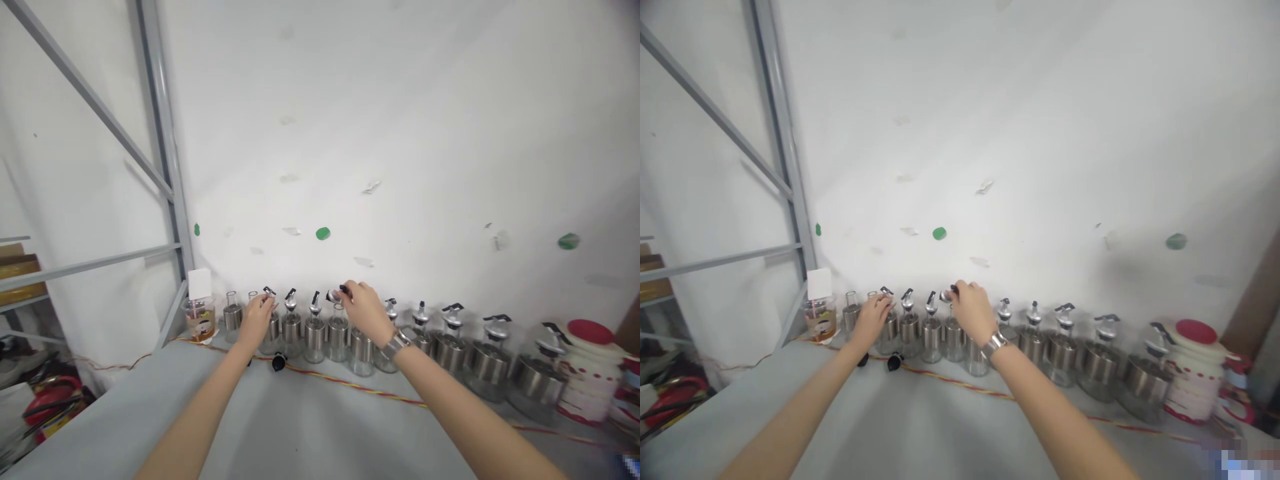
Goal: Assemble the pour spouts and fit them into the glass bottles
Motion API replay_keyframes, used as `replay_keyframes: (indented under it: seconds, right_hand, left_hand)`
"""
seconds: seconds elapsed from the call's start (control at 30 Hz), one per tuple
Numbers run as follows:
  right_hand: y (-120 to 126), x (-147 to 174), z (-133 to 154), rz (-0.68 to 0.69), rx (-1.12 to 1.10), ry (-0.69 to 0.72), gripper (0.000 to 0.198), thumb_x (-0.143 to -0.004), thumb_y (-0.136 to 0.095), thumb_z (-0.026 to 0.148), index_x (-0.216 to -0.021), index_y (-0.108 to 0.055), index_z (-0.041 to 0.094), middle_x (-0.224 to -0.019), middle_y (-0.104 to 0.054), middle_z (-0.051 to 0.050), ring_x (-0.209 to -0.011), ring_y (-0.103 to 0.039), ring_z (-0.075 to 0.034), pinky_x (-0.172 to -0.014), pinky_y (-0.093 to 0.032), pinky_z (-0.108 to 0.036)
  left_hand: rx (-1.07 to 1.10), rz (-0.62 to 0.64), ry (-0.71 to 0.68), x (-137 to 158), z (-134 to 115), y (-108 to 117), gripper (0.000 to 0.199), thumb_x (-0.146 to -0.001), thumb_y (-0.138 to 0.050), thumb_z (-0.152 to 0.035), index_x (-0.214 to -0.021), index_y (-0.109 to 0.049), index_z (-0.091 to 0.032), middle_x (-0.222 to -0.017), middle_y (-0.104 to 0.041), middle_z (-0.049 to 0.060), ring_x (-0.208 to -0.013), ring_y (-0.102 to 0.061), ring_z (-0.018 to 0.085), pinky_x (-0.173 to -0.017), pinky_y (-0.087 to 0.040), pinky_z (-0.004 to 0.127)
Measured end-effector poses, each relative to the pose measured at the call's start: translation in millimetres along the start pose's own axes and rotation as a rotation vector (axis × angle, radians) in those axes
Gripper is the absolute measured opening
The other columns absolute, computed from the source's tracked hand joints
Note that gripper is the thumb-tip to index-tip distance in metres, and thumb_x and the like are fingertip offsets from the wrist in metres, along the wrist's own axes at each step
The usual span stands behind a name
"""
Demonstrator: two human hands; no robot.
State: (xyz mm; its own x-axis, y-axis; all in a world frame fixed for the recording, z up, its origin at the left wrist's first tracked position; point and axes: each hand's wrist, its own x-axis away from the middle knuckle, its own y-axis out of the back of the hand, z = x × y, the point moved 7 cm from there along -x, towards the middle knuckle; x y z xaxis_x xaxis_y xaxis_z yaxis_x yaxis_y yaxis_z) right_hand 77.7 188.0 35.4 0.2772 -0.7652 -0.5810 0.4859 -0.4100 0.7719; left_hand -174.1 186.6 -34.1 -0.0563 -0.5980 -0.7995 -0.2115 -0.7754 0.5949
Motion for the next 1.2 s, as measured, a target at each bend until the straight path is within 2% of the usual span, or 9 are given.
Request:
replay_keyframes:
  seconds: [0.27, 0.53, 0.67, 0.8, 0.87, 0.93, 1.03, 1.1, 1.2]
  right_hand:
    - [-13.6, -23.3, -10.2, 0.030, 0.221, 0.019, 0.022, -0.089, -0.042, 0.026, -0.086, -0.058, 0.012, -0.079, -0.063, -0.013, -0.087, -0.053, -0.024, -0.070, -0.031, -0.031]
    - [-29.6, -24.0, -13.4, 0.070, 0.296, 0.114, 0.024, -0.089, -0.043, 0.029, -0.085, -0.062, 0.013, -0.079, -0.066, -0.011, -0.087, -0.052, -0.024, -0.070, -0.030, -0.031]
    - [-28.6, -19.1, -10.0, 0.045, 0.314, 0.185, 0.026, -0.090, -0.040, 0.033, -0.097, -0.060, 0.018, -0.089, -0.065, -0.009, -0.093, -0.047, -0.024, -0.074, -0.029, -0.032]
    - [-29.4, -14.3, -8.5, 0.028, 0.325, 0.251, 0.031, -0.091, -0.038, 0.030, -0.117, -0.050, 0.019, -0.092, -0.064, -0.008, -0.091, -0.048, -0.023, -0.075, -0.029, -0.031]
    - [-32.1, -10.9, -7.7, 0.042, 0.326, 0.298, 0.035, -0.092, -0.037, 0.027, -0.125, -0.043, 0.021, -0.089, -0.065, -0.007, -0.087, -0.050, -0.021, -0.074, -0.030, -0.030]
    - [-35.0, -6.3, -6.2, 0.061, 0.330, 0.348, 0.034, -0.091, -0.039, 0.029, -0.125, -0.044, 0.026, -0.087, -0.064, -0.005, -0.085, -0.051, -0.019, -0.075, -0.030, -0.029]
    - [-37.9, 1.3, -3.7, 0.073, 0.347, 0.402, 0.032, -0.087, -0.046, 0.037, -0.115, -0.053, 0.024, -0.091, -0.063, -0.007, -0.090, -0.049, -0.021, -0.082, -0.029, -0.031]
    - [-39.3, 5.0, -2.5, 0.067, 0.359, 0.414, 0.038, -0.082, -0.052, 0.040, -0.116, -0.053, 0.021, -0.094, -0.062, -0.009, -0.095, -0.048, -0.023, -0.088, -0.026, -0.033]
    - [-42.1, 6.7, -3.0, 0.041, 0.375, 0.396, 0.043, -0.078, -0.058, 0.037, -0.117, -0.052, 0.019, -0.095, -0.061, -0.012, -0.097, -0.046, -0.024, -0.094, -0.019, -0.038]
  left_hand:
    - [-0.040, -0.068, 0.028, 7.3, 3.4, -5.8, 0.016, -0.085, -0.050, -0.022, -0.098, -0.056, -0.014, -0.105, -0.055, 0.006, -0.097, -0.053, 0.020, -0.082, -0.044, 0.040]
    - [-0.028, -0.052, 0.048, 10.9, 5.3, -10.8, 0.023, -0.086, -0.047, -0.020, -0.108, -0.052, -0.015, -0.112, -0.054, 0.008, -0.102, -0.052, 0.022, -0.085, -0.042, 0.043]
    - [-0.011, -0.020, 0.036, 12.3, -1.3, -7.9, 0.033, -0.087, -0.039, -0.017, -0.120, -0.044, -0.016, -0.118, -0.053, 0.013, -0.106, -0.051, 0.024, -0.088, -0.040, 0.040]
    - [-0.033, 0.005, 0.062, 18.3, -12.3, 7.5, 0.043, -0.087, -0.042, -0.028, -0.128, -0.034, -0.019, -0.137, -0.032, 0.014, -0.117, -0.041, 0.027, -0.095, -0.035, 0.041]
    - [-0.056, 0.021, 0.116, 26.0, -11.8, 19.8, 0.046, -0.087, -0.040, -0.035, -0.127, -0.033, -0.015, -0.137, -0.032, 0.015, -0.122, -0.036, 0.026, -0.098, -0.031, 0.039]
    - [-0.079, 0.072, 0.188, 38.1, -5.0, 30.8, 0.046, -0.087, -0.036, -0.037, -0.125, -0.033, -0.011, -0.125, -0.045, 0.017, -0.117, -0.043, 0.024, -0.096, -0.034, 0.035]
    - [-0.145, 0.217, 0.343, 64.2, 16.7, 39.9, 0.043, -0.088, -0.032, -0.038, -0.121, -0.036, -0.011, -0.096, -0.062, 0.016, -0.085, -0.062, 0.027, -0.075, -0.046, 0.038]
    - [-0.200, 0.340, 0.448, 84.1, 32.6, 40.4, 0.046, -0.086, -0.034, -0.040, -0.118, -0.040, -0.008, -0.077, -0.065, 0.016, -0.067, -0.064, 0.032, -0.061, -0.047, 0.043]
    - [-0.219, 0.499, 0.520, 106.5, 45.1, 34.4, 0.049, -0.082, -0.039, -0.044, -0.117, -0.043, -0.010, -0.075, -0.066, 0.016, -0.066, -0.064, 0.034, -0.060, -0.046, 0.042]
